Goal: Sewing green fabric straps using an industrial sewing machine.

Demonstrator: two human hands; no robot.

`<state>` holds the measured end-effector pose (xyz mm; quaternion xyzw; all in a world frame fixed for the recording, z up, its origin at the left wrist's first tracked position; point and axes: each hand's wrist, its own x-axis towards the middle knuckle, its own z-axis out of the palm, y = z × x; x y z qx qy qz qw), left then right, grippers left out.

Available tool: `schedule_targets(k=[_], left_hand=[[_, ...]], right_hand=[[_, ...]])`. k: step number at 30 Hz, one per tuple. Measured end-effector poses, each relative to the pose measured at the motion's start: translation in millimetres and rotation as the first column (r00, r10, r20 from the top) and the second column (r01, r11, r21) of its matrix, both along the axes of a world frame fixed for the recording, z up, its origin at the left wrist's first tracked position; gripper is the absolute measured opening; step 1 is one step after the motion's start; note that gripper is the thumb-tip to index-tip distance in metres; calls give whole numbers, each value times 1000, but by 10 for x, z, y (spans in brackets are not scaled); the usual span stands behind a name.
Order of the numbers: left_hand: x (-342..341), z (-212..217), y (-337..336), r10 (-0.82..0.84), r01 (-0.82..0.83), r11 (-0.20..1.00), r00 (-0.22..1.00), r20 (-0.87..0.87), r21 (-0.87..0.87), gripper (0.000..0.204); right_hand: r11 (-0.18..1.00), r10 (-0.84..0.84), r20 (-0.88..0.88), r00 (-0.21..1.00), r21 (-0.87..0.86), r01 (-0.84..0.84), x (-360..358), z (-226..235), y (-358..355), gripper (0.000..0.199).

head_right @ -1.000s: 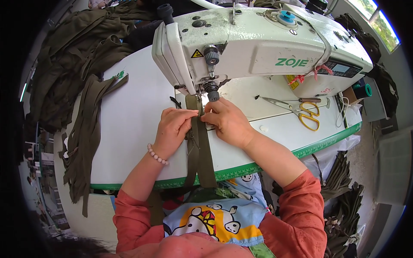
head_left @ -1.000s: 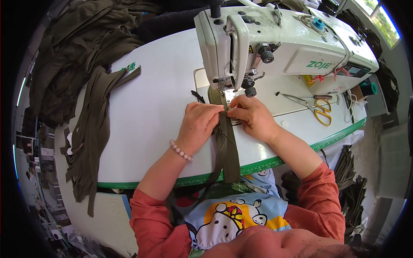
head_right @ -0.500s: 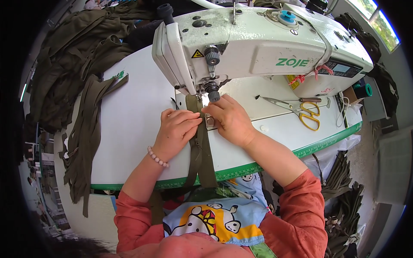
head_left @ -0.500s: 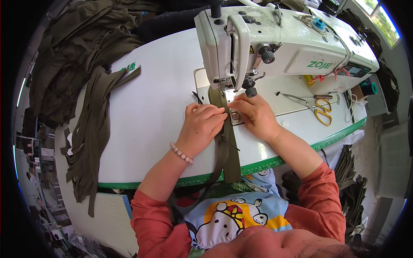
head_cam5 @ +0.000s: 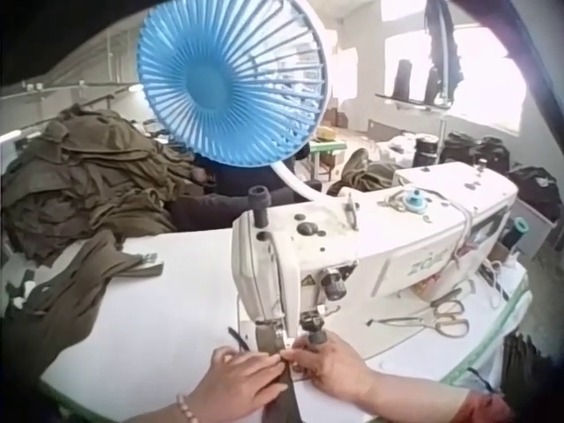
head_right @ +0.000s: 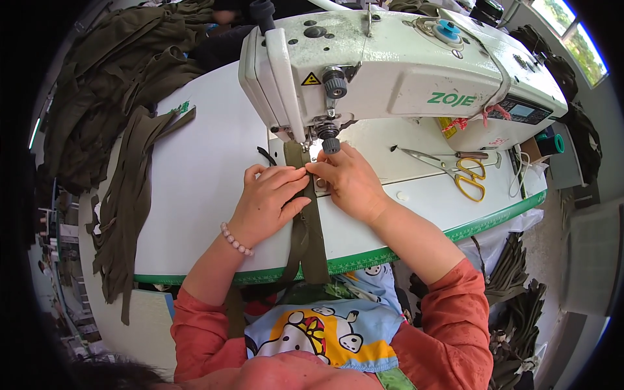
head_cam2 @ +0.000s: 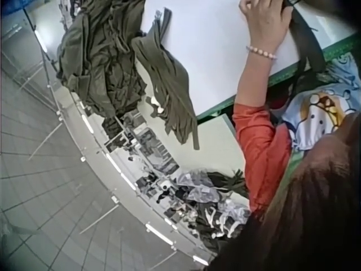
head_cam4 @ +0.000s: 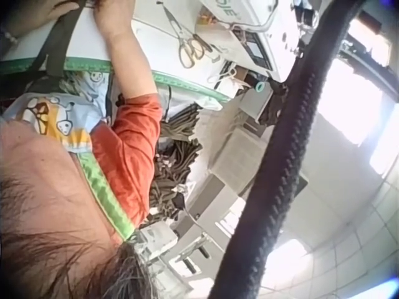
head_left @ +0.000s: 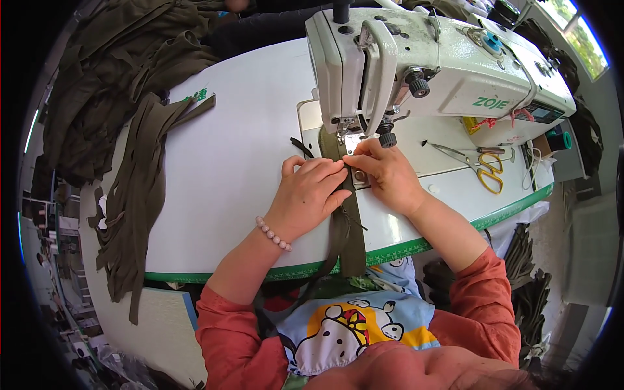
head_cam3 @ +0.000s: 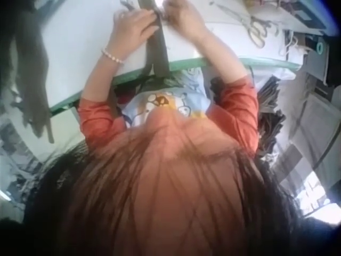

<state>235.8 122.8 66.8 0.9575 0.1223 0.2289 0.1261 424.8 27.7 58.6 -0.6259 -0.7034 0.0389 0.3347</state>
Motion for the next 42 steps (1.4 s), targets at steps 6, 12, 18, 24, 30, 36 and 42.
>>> schedule_targets(k=[6, 12, 18, 24, 30, 36, 42], left_hand=[[42, -76, 16, 45, -44, 998, 999, -17, 38, 30], [42, -121, 139, 105, -100, 994, 989, 106, -47, 27], [-254, 194, -39, 291, -271, 935, 955, 61, -228, 22], [-623, 132, -804, 145, -162, 940, 986, -80, -302, 20], [-617, 228, -1103, 259, -102, 122, 963, -68, -987, 17], [-545, 142, -1203, 262, 28, -500, 958, -121, -866, 18], [-512, 67, -1226, 201, -55, -385, 969, -142, -921, 18]], right_hand=[[999, -15, -25, 1000, -33, 14, 10, -24, 6, 50], [1000, -23, -1, 1000, -16, 23, -23, 10, 16, 48], [997, -21, -66, 998, 67, 26, 20, 16, -3, 44], [993, -18, -76, 997, 113, 27, 54, 7, 7, 35], [998, 63, -73, 995, 31, -61, 9, 257, -183, 26], [982, 123, -142, 982, 159, -100, -412, 256, -814, 28], [966, 147, -123, 981, 233, -116, -561, 43, -1035, 36]])
